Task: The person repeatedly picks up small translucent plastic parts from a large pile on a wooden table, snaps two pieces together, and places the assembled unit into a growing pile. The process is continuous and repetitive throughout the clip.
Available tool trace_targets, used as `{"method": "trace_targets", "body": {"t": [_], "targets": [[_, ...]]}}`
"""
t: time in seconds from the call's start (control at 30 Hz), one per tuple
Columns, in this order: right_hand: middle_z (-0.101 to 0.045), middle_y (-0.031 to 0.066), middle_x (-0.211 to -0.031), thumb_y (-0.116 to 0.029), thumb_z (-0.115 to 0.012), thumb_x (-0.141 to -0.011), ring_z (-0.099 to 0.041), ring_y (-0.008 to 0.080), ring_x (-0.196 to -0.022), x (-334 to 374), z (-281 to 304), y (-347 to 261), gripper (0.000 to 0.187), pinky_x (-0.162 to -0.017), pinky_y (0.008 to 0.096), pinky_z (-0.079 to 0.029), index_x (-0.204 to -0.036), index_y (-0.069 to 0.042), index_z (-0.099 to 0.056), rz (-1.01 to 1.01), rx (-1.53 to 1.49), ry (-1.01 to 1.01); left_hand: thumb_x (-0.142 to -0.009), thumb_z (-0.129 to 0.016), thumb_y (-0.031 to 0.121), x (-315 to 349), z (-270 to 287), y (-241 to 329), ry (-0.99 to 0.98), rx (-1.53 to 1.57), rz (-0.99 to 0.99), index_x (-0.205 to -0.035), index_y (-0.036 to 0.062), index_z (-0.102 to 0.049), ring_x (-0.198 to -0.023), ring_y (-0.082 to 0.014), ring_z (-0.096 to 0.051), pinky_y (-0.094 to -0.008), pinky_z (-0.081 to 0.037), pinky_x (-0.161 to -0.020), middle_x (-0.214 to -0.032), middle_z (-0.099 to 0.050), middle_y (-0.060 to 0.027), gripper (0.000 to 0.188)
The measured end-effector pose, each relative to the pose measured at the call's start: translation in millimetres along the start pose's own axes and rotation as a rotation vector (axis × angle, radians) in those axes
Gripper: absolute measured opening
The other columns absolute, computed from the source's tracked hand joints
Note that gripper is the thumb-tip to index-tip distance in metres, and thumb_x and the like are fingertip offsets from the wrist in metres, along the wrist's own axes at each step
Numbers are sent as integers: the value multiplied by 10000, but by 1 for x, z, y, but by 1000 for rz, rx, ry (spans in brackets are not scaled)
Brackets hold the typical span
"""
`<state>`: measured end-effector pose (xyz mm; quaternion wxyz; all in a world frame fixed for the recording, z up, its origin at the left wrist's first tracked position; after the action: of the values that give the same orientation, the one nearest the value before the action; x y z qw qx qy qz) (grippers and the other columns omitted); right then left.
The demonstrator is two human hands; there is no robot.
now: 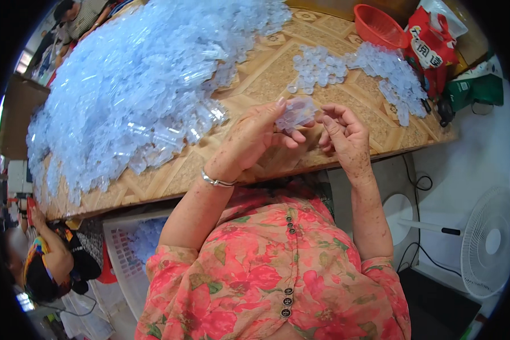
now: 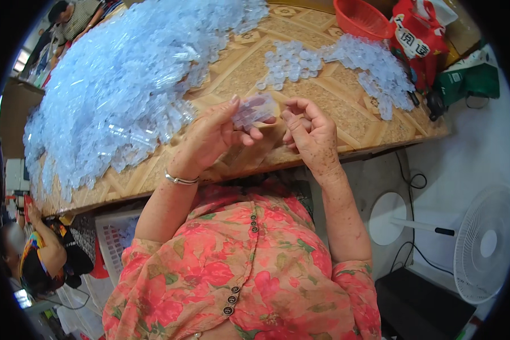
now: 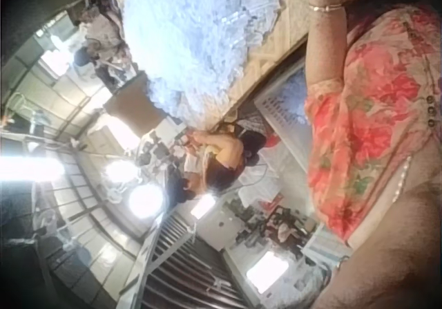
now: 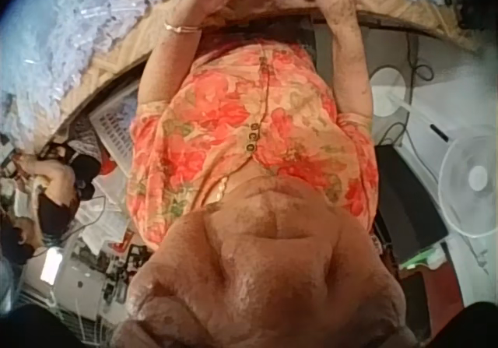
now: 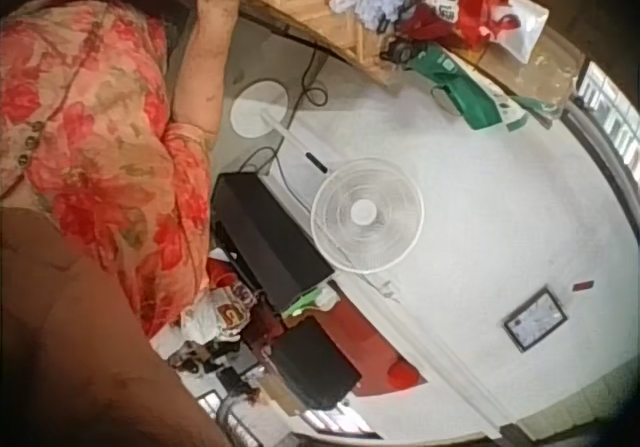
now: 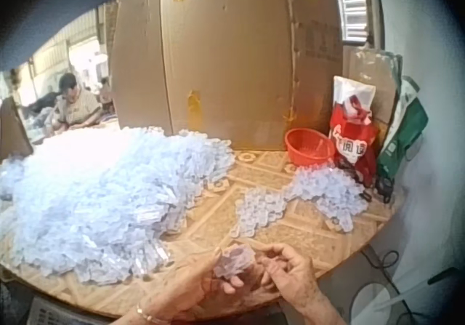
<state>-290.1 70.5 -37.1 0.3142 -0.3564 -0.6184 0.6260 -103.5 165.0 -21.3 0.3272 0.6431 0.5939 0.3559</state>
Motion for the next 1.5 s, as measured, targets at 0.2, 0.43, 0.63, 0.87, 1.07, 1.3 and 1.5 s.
{"method": "trace_targets", "body": {"t": [0.2, 0.43, 0.63, 0.87, 1.07, 1.3, 1.5], "targets": [[-678, 19, -1015, -166, -716, -952, -607, 23, -691, -10, 16, -13, 346, -581, 191, -504, -1264, -59, -611, -83, 127, 55, -1107, -369, 356, -10, 3, 4, 7, 12, -17, -1335, -97, -534, -886, -194, -700, -304, -599, -767, -1211, -671, -230, 533], [-611, 138, -1317, -63, -793, -749, -616, 344, -1184, -1, -16, -33, 656, -989, 412, -510, -1363, -80, -563, 544, 655, -157, -1068, -492, 409, -6, -1, -4, -23, -88, 119, -1246, -11, -636, -749, -62, -614, -206, -523, -659, -954, -681, -34, 478], [-649, 132, -1196, -138, -796, -766, -627, 340, -1093, -14, 9, -28, 517, -943, 421, -512, -1248, -71, -621, 371, 901, -61, -1067, -520, 295, 1, -1, -5, 97, -216, 90, -1333, -31, -589, -786, -67, -625, -188, -503, -656, -1053, -704, -88, 426], [-604, 139, -1287, -165, -803, -773, -535, 346, -1207, -59, 128, -14, 512, -1029, 432, -430, -1239, -50, -626, 358, 1470, 336, -1062, -540, 256, -4, 0, -4, 179, -127, 4, -1388, -3, -553, -814, -62, -616, -183, -496, -690, -1155, -697, -72, 417], [-636, 142, -1242, -179, -774, -811, -555, 341, -1187, -101, 39, -39, 459, -1029, 445, -417, -1228, -45, -637, 555, 1243, 110, -1059, -552, 258, -4, 6, -2, 271, 65, -59, -1374, 15, -562, -795, -56, -607, -188, -502, -685, -1126, -691, -48, 398], [-648, 125, -1242, -383, -743, -831, -578, 329, -1173, -225, -49, -10, 515, -1013, 448, -429, -1224, -65, -648, 519, 1243, -48, -1061, -543, 249, -3, 10, -4, 226, 110, -30, -1354, 10, -571, -816, -48, -597, -187, -503, -702, -1117, -696, -52, 379], [-655, 169, -1221, -554, -747, -787, -586, 326, -1192, -286, -85, 7, 673, -993, 455, -452, -1235, -64, -636, 294, 1315, -20, -1062, -539, 239, -2, 15, -4, 245, 124, -9, -1327, 8, -593, -812, -49, -590, -194, -506, -703, -1102, -703, -57, 356]]}}
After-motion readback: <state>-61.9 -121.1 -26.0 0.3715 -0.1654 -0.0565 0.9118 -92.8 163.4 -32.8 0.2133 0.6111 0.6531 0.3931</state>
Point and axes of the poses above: each hand's wrist, its own x-axis away from the middle knuckle, its own z-axis out of the back of the hand, y = z × x, the point moved 2 cm from there along -x, towards the middle knuckle
